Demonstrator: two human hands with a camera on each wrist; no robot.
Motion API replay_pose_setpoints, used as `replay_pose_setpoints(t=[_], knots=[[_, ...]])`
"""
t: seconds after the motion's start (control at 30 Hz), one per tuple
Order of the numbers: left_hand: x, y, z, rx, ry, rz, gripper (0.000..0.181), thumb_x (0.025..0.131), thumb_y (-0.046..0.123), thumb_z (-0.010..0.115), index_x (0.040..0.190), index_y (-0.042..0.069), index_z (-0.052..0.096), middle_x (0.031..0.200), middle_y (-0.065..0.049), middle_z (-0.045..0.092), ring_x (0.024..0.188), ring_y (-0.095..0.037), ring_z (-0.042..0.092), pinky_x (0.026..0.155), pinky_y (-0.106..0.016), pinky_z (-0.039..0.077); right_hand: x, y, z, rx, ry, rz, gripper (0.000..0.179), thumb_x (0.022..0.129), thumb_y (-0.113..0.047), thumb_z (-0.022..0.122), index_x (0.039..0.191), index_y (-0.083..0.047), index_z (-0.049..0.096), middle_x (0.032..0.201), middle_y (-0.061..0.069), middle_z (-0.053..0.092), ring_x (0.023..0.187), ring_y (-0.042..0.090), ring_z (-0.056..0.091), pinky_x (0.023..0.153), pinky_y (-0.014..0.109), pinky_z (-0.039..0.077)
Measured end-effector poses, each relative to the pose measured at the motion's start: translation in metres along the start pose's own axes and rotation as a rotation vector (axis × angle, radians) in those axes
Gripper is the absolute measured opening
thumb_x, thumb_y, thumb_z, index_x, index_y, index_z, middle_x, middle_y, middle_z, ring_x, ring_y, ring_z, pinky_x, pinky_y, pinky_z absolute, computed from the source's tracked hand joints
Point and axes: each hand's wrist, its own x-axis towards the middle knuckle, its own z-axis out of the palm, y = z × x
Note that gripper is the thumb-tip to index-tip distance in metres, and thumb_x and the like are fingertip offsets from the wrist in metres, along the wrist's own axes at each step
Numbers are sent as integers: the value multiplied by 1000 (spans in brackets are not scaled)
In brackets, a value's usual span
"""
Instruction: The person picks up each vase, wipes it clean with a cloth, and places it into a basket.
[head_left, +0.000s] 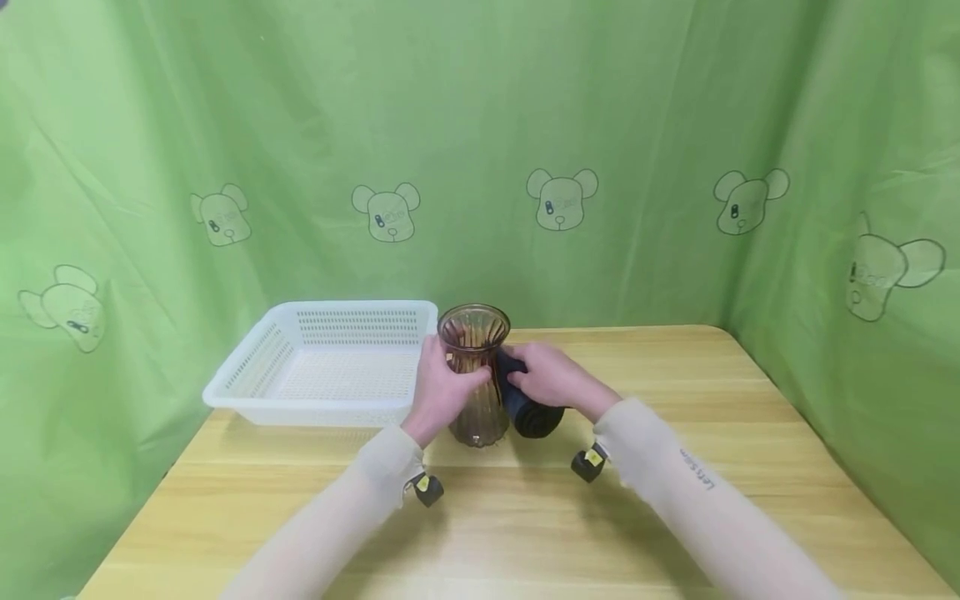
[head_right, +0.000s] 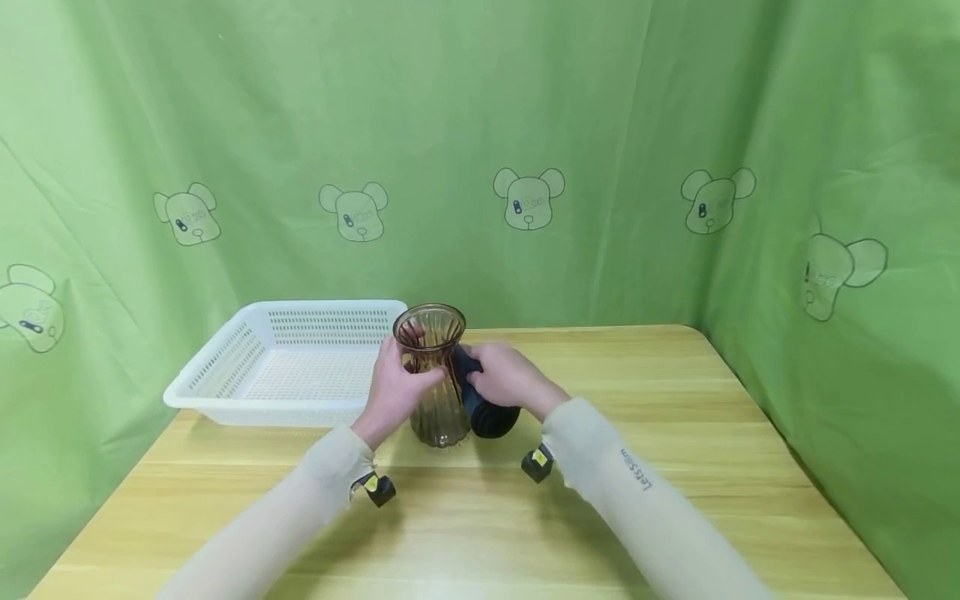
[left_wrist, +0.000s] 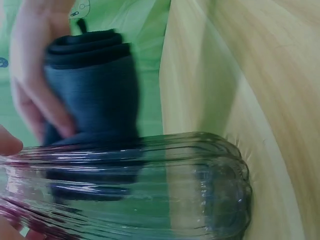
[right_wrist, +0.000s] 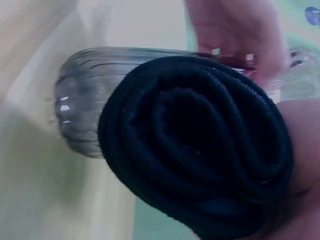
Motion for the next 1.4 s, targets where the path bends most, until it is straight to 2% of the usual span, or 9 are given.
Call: replay_pose_setpoints(t=[0.07,0.23,0.43,0.57,0.73,0.97,1.1,1.23,1.4], knots=[[0,2,-1,5,-5,-11,72,72,18,82,135,9,48,125,-7,53,116,-24,56,103,-42,51,0,4,8,-11,-32,23,49,96,-14,63,144,-4,54,126,23,67,99,26,67,90,45,57],[-2,4,0,-40,-9,-19,77,74,13,78,143,12,43,135,-7,56,124,-26,57,107,-45,50,-1,17,29,-32,-104,66,52,94,-13,64,143,1,53,133,25,62,110,28,65,101,48,53],[-6,4,3,-51,5,-50,88,77,29,84,148,16,34,140,-5,56,130,-23,54,113,-47,44,-3,23,41,-30,-118,93,52,94,-15,65,142,0,54,134,24,62,112,30,65,102,48,53],[-5,3,2,-44,32,-50,82,77,31,86,142,16,39,137,-7,59,127,-25,58,108,-47,49,-6,20,32,21,-89,82,53,94,-15,65,145,-5,53,131,24,65,100,27,66,92,46,56],[-1,2,3,-57,13,-23,75,79,28,83,141,17,44,137,-6,59,126,-25,59,107,-46,49,-6,10,8,47,-16,54,52,97,-18,63,147,-11,52,129,21,66,91,23,66,81,40,57],[-2,1,3,-16,52,3,67,76,23,83,136,15,54,127,-6,50,120,-22,51,110,-45,45,-2,-7,-11,-12,30,-5,48,97,-17,62,143,-7,56,122,21,69,92,26,67,80,42,58],[-2,1,1,25,57,14,64,75,24,82,133,15,57,124,-4,54,116,-21,54,105,-45,48,-1,-5,-1,-34,7,2,49,96,-15,63,144,-4,54,121,22,69,95,27,67,85,44,58],[-2,2,1,-9,52,21,66,76,21,79,137,18,53,126,0,59,115,-21,58,99,-44,53,0,6,18,-56,-44,37,51,95,-12,63,144,-2,53,123,24,68,100,27,67,91,46,57],[-3,2,3,-53,37,-9,75,77,32,83,142,22,46,131,2,61,121,-19,59,103,-45,52,-1,16,40,-58,-114,77,41,94,-10,63,133,1,61,106,20,71,82,23,65,77,40,58]])
